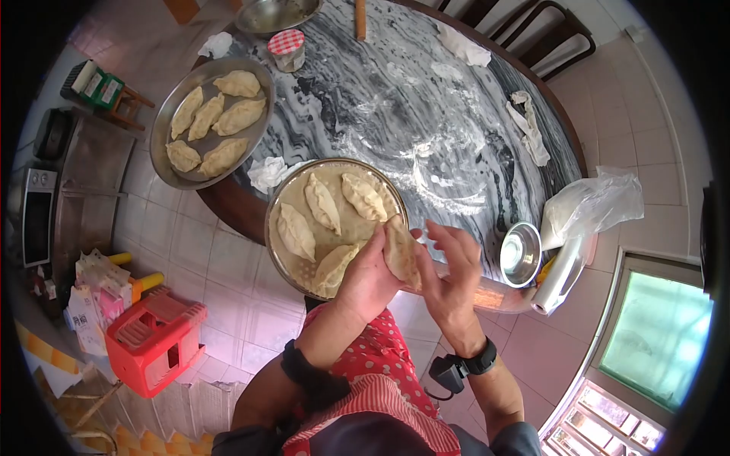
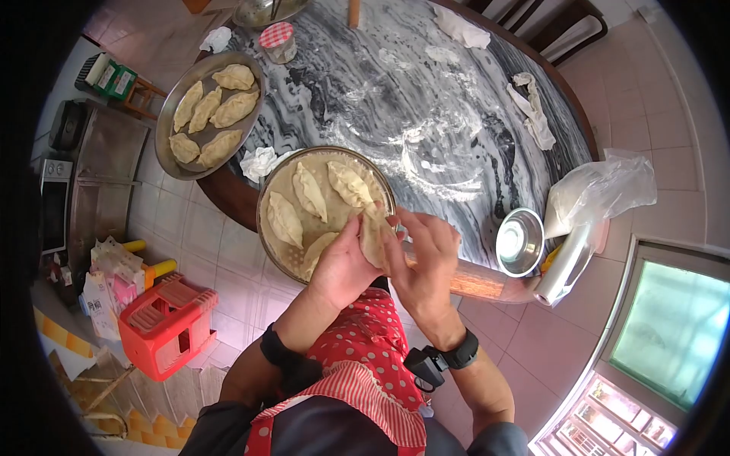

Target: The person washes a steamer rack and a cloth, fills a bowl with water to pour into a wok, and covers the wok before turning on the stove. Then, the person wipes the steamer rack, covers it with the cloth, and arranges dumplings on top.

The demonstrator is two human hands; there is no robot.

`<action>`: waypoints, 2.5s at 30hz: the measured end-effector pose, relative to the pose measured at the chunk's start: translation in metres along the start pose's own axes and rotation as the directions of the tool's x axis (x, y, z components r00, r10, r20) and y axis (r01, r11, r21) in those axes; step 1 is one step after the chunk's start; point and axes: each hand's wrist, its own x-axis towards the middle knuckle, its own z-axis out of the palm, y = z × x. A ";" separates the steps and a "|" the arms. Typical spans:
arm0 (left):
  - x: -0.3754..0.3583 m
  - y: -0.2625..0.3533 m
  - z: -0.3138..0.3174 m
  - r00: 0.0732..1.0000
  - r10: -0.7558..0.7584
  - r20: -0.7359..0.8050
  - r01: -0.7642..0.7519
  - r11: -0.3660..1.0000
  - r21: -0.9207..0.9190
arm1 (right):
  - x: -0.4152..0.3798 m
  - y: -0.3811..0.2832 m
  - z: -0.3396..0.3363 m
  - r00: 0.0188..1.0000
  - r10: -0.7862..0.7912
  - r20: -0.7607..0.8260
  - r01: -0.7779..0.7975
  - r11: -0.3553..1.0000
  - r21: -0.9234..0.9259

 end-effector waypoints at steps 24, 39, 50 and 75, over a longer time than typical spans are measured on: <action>-0.009 0.002 -0.009 0.991 0.115 -0.063 -0.100 0.974 0.201 | -0.065 -0.010 0.031 0.953 0.283 -0.109 -0.226 0.902 0.367; -0.030 0.012 -0.014 0.956 0.117 -0.268 0.073 0.792 0.606 | -0.073 -0.006 0.050 0.759 0.579 0.297 -0.602 0.451 0.658; -0.026 0.006 -0.029 0.904 0.219 -0.367 0.067 0.776 0.628 | -0.079 -0.005 0.053 0.861 0.481 0.166 -0.496 0.721 0.485; -0.011 0.024 -0.037 0.948 0.317 0.036 0.045 -0.245 0.969 | -0.066 0.020 0.083 0.659 0.668 0.347 -0.692 0.358 0.626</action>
